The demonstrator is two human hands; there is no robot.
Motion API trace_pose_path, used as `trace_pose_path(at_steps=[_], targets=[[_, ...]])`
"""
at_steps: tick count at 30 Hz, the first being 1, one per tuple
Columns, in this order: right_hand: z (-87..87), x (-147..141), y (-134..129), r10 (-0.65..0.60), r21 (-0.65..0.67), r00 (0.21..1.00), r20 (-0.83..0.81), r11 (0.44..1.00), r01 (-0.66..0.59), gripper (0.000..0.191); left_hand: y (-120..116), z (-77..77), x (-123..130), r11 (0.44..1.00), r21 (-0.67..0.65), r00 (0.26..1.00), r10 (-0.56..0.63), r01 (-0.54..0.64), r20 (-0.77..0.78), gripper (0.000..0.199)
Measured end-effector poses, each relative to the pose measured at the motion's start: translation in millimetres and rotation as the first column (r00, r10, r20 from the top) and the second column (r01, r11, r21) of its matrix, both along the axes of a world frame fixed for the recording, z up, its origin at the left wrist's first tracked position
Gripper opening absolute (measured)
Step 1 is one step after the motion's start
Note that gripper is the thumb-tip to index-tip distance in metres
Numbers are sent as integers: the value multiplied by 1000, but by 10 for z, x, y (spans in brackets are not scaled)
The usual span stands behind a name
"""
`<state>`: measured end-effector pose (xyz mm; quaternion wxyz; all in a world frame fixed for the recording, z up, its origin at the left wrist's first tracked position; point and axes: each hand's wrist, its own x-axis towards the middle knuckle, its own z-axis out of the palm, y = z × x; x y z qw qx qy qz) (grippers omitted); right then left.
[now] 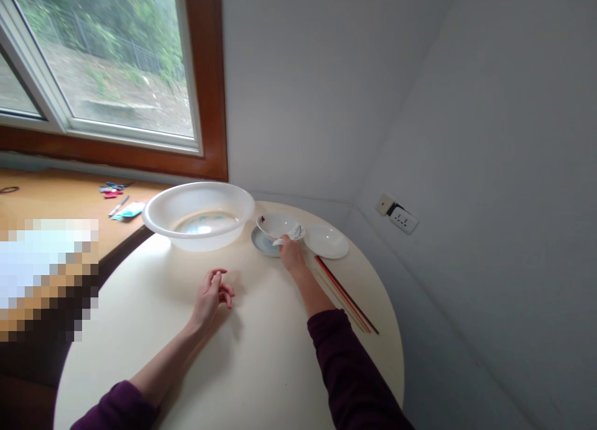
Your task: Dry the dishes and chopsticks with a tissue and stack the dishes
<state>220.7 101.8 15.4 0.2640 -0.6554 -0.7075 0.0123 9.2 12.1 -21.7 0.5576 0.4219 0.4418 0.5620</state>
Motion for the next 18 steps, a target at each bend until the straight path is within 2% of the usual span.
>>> trace_pose_path(at_steps=[18], targets=[[-153, -39, 67, 36, -61, 999, 39, 998, -34, 27, -36, 56, 11, 999, 13, 999, 39, -39, 5, 30]])
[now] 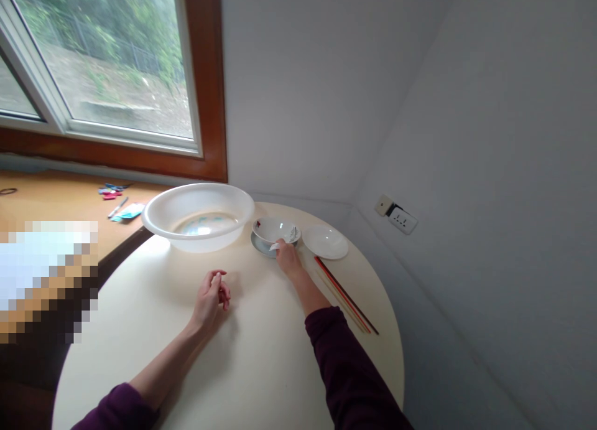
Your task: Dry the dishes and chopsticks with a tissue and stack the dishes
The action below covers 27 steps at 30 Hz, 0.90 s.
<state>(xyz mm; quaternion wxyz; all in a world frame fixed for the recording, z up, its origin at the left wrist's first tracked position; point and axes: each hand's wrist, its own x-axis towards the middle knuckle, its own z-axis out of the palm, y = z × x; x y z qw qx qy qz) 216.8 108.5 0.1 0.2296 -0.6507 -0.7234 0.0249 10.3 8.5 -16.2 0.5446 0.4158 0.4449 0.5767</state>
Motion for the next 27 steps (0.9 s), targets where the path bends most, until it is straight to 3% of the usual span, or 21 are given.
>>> trace_pose_path(at_steps=[10, 27], targets=[[65, -60, -91, -28, -90, 994, 103, 995, 38, 35, -13, 32, 16, 1000, -17, 1000, 13, -13, 4, 30], [267, -100, -254, -31, -194, 944, 329, 976, 100, 31, -7, 4, 14, 1000, -16, 1000, 7, -7, 8, 29]])
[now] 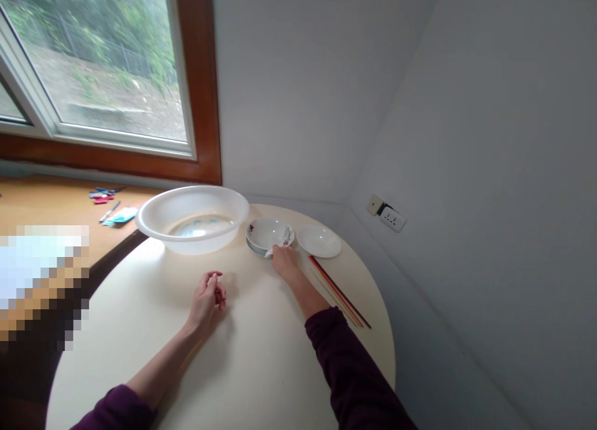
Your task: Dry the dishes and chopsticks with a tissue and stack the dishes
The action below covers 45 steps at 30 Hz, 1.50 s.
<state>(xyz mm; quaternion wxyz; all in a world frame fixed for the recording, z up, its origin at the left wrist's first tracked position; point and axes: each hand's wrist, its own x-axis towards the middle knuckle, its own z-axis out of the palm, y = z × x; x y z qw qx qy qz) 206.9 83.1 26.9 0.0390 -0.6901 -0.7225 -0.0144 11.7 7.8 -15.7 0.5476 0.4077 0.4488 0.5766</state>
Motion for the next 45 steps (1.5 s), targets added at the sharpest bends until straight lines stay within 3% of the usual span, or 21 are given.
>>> trace_pose_path(at_steps=[8, 14, 19, 25, 30, 36, 45], targets=[[155, 60, -115, -74, 27, 997, 25, 997, 73, 34, 16, -28, -5, 1000, 3, 1000, 12, -12, 11, 31], [289, 579, -139, -280, 64, 960, 14, 958, 279, 36, 3, -24, 0, 1000, -8, 1000, 8, -8, 12, 31], [182, 1023, -192, -397, -14, 918, -19, 918, 396, 40, -12, -3, 6, 1000, -12, 1000, 5, -5, 4, 33], [-5, 1186, -217, -484, -53, 872, -73, 875, 482, 36, -26, 33, 7, 1000, -23, 1000, 11, -11, -9, 31], [-85, 1223, -200, -494, -36, 864, -96, 869, 493, 35, -26, 23, 4, 1000, -19, 1000, 13, -13, 0, 30], [-133, 1230, -228, -469, 107, 878, -97, 872, 478, 32, -18, -5, -2, 1000, -14, 1000, 8, -8, -5, 30], [161, 1295, -326, -357, 324, 927, -115, 868, 375, 26, 0, -36, 9, 999, -30, 999, -22, 23, 30, 33]])
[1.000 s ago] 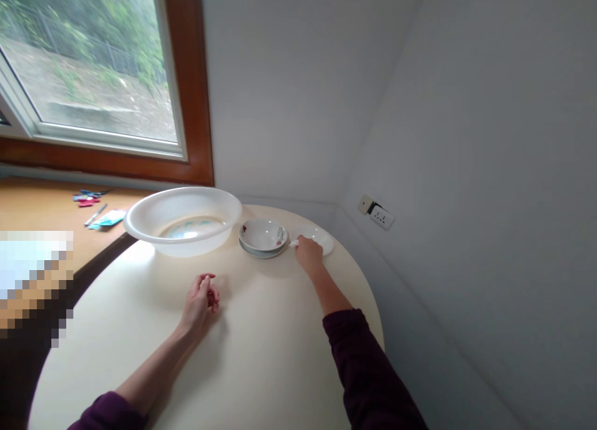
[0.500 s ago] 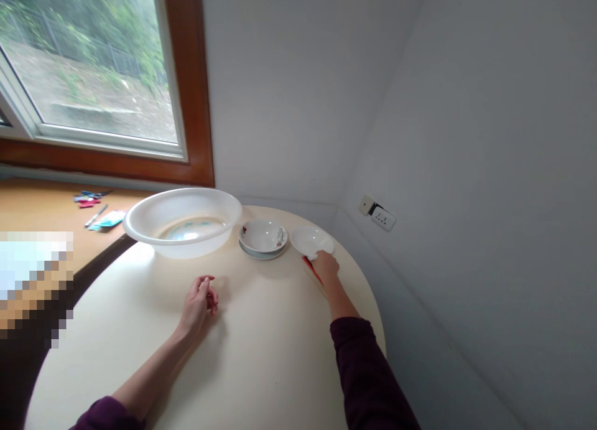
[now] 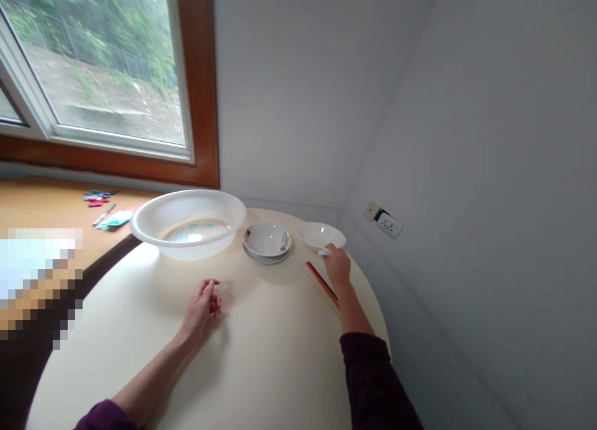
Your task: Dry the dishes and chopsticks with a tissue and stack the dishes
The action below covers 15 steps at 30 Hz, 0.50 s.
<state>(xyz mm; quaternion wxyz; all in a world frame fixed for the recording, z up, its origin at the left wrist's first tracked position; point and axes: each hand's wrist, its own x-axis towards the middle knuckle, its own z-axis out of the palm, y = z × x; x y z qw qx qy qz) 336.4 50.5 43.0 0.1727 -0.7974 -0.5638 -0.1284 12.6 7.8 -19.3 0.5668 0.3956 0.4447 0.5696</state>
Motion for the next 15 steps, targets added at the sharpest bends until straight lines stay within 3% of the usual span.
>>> trace_pose_path(at_steps=[3, 7, 11, 13, 15], targets=[[130, -89, -234, 113, 209, 994, 4, 971, -112, 26, -2, -40, 19, 998, -15, 998, -55, 56, 22, 35], [275, -394, -650, 375, 536, 926, 38, 775, -336, 23, -46, -6, 36, 981, -71, 967, -166, 182, 192, 34], [246, -858, -965, 615, 534, 788, -13, 671, -515, 19, -122, 122, 42, 887, -124, 812, -340, 444, 474, 38], [125, -1102, -1052, 718, 494, 694, -57, 625, -605, 20, -159, 154, 43, 842, -118, 739, -385, 527, 552, 41], [-51, -1330, -1101, 785, 453, 610, -107, 584, -673, 21, -183, 138, 36, 837, -87, 707, -395, 540, 587, 43]])
